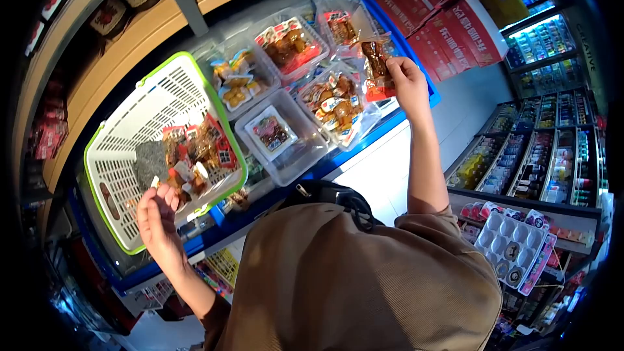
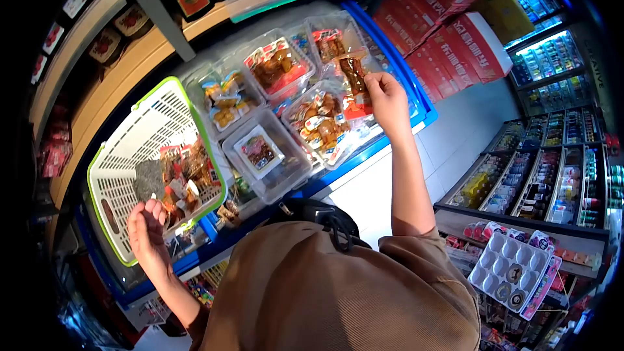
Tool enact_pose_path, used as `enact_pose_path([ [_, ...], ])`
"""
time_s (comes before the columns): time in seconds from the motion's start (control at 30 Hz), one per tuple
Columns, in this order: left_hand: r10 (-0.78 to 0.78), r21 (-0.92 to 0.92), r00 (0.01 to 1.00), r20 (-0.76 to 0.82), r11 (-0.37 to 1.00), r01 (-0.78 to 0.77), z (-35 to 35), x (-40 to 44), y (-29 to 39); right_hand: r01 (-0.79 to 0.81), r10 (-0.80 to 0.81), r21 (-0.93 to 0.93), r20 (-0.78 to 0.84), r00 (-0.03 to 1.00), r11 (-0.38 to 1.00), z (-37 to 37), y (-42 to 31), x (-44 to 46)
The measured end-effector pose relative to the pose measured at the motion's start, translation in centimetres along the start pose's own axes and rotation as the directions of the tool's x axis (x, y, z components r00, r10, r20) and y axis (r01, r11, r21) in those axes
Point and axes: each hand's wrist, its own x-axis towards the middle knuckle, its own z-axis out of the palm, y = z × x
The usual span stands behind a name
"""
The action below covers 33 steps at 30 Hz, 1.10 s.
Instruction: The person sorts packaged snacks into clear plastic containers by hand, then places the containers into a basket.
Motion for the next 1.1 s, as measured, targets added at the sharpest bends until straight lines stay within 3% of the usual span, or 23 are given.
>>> enact_pose_path([
  [0.2, 0.000, 0.034, 1.000, -0.031, 0.999, 0.001, 0.4, -0.8, 0.9, 0.046, -0.061, -0.181, -0.079, 0.995, 0.982, -2.1, 6.5, 11.5],
  [0.33, 0.004, 0.053, 0.999, -0.054, 0.999, -0.001, -0.4, -1.5, 0.8, 0.072, -0.087, -0.243, -0.054, 0.995, 0.967, 0.3, 8.7, 18.7],
  [0.47, 0.007, 0.082, 0.995, -0.103, 0.997, 0.002, -0.4, -2.5, 0.8, 0.017, 0.002, -0.334, 0.057, 0.998, 0.943, 3.7, 11.6, 25.0],
  [0.57, -0.004, 0.083, 0.989, -0.151, 0.996, 0.016, -0.2, -3.0, 0.6, 0.064, -0.063, -0.549, 0.021, 0.998, 0.833, 7.0, 11.9, 26.1],
  [0.7, -0.030, 0.082, 0.984, -0.173, 0.996, 0.045, -0.1, -3.3, 0.6, 0.078, -0.001, -0.706, 0.109, 0.994, 0.704, 9.0, 13.9, 26.8],
  [0.8, -0.017, 0.135, 0.984, -0.179, 0.990, 0.042, -0.5, -2.9, 0.2, 0.205, -0.154, -0.824, 0.144, 0.977, 0.529, 9.6, 16.3, 27.4],
  [0.83, -0.006, 0.195, 0.984, -0.180, 0.980, 0.042, -0.5, -2.7, 0.4, 0.429, -0.249, -0.827, 0.357, 0.900, 0.363, 9.3, 16.9, 28.1],
  [0.87, -0.044, 0.241, 0.984, -0.174, 0.967, 0.086, -0.4, -2.3, 1.0, 0.379, -0.169, -0.815, 0.340, 0.925, 0.439, 9.2, 12.5, 24.8],
  [0.9, -0.084, 0.282, 0.982, -0.166, 0.951, 0.129, -0.2, -1.3, 1.5, 0.310, -0.120, -0.819, 0.288, 0.950, 0.483, 8.8, 13.4, 25.9],
  [0.97, -0.092, 0.394, 0.996, -0.015, 0.915, 0.090, -0.7, 1.0, 1.9, 0.295, -0.238, -0.779, 0.191, 0.952, 0.553, 8.1, 8.9, 22.2],
  [1.03, -0.194, 0.636, 0.981, 0.014, 0.759, 0.141, -0.3, 3.7, 2.7, 0.456, -0.428, -0.662, 0.218, 0.877, 0.595, 7.2, 5.9, 18.9],
  [1.1, -0.360, 0.763, 0.932, 0.044, 0.615, 0.201, -0.4, 7.6, 1.6, 0.423, -0.372, -0.544, 0.207, 0.905, 0.725, 7.0, 1.8, 13.1],
])
